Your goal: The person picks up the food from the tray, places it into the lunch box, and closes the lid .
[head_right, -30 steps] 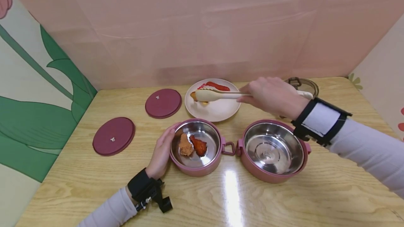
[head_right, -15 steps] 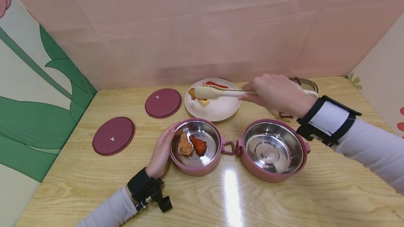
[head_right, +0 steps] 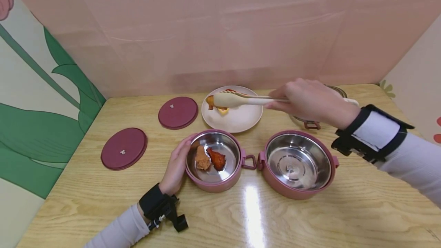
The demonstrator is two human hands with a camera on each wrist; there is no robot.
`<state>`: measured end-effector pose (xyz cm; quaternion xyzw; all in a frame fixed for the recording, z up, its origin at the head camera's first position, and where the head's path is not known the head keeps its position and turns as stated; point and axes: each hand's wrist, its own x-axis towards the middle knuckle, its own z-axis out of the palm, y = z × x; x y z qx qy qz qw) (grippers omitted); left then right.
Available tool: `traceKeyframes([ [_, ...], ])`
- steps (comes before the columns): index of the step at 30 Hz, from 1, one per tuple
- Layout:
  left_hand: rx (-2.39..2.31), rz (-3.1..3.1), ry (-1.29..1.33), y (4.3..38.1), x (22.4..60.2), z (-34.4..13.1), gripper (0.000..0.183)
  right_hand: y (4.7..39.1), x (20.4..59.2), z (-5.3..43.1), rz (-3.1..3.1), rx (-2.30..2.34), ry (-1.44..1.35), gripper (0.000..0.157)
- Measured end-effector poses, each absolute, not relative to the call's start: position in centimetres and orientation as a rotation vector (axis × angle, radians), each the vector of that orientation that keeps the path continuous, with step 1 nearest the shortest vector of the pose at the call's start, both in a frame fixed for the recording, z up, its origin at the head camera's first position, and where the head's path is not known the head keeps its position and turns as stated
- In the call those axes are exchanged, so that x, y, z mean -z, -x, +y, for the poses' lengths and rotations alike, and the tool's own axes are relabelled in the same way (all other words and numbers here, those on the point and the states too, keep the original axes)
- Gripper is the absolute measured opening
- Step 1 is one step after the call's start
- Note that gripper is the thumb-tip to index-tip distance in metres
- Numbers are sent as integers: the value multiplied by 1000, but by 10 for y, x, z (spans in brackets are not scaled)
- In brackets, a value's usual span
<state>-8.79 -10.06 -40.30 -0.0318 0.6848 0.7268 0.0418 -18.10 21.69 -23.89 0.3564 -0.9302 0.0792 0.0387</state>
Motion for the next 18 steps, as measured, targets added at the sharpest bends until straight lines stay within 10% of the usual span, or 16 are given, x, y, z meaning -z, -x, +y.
traceKeyframes([
  [18,-2232,2097,73,88,404,-100,44,166,232,234,-2715,-414,-1212,25],
])
